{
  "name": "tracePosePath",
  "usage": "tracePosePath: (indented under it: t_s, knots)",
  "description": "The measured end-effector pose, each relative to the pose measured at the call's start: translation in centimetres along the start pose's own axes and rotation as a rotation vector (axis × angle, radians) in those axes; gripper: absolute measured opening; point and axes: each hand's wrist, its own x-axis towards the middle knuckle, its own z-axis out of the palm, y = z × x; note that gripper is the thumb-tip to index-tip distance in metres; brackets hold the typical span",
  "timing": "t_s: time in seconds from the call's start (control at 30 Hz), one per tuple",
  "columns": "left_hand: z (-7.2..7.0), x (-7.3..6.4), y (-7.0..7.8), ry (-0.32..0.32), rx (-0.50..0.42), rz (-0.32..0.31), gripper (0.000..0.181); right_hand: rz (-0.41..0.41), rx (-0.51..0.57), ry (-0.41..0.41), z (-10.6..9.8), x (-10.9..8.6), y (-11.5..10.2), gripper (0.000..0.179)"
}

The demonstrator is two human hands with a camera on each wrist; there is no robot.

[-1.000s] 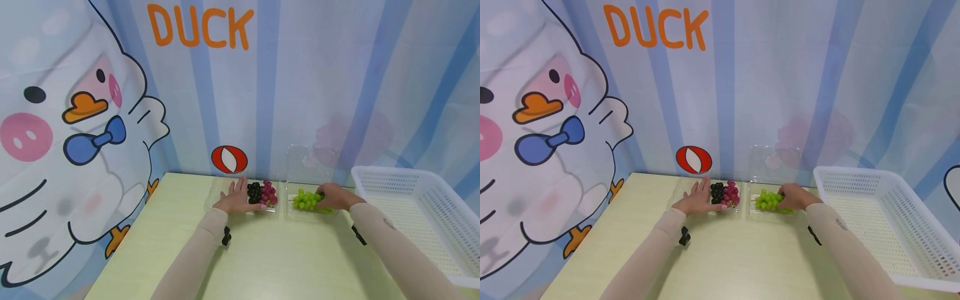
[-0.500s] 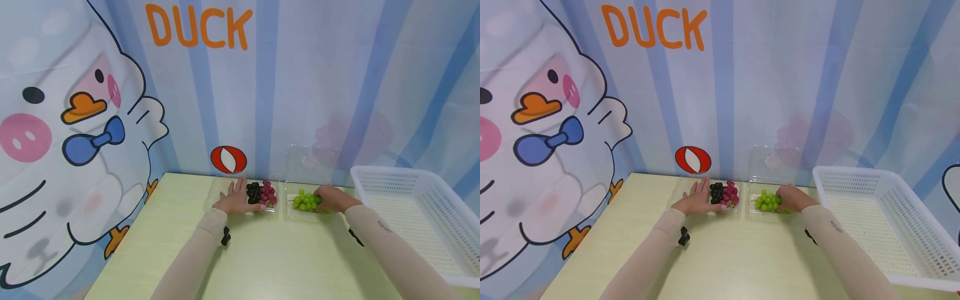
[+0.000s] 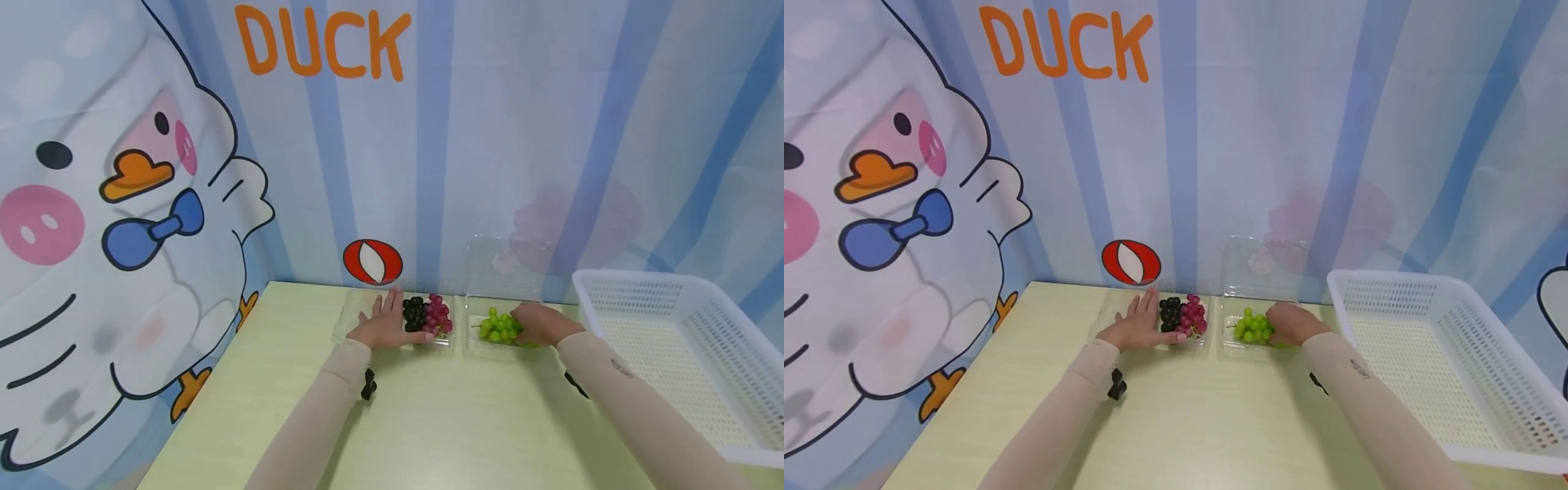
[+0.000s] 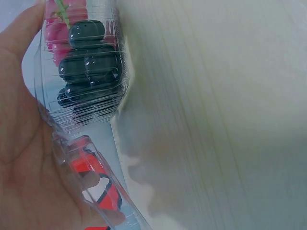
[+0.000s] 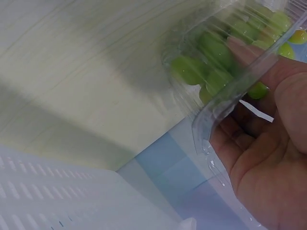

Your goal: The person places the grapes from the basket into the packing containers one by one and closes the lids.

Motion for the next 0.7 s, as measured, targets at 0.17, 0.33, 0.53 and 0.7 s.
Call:
tracePosePath:
  t_s: [0.17,0.33,0.53,0.7]
  knots:
    - [-0.05,0.0,0.11,-0.004,0.001,-0.003,0.13,0.014,-0.021,0.031,-0.03,0.02,-0.15,0.041]
    - [-0.16,-0.05,0.2,-0.003,0.002,-0.003,0.128,0.002,0.028,0.034,-0.02,0.01,0.03,0.025]
    - [-0.02,0.18,0.08,-0.009,-0.002,-0.006,0.129,-0.006,0.047,0.04,0.13,-0.2,0.36,0.012]
    - [0.03,0.14,0.1,-0.01,-0.008,-0.005,0.129,-0.004,0.038,0.046,0.5,-0.01,0.58,0.01]
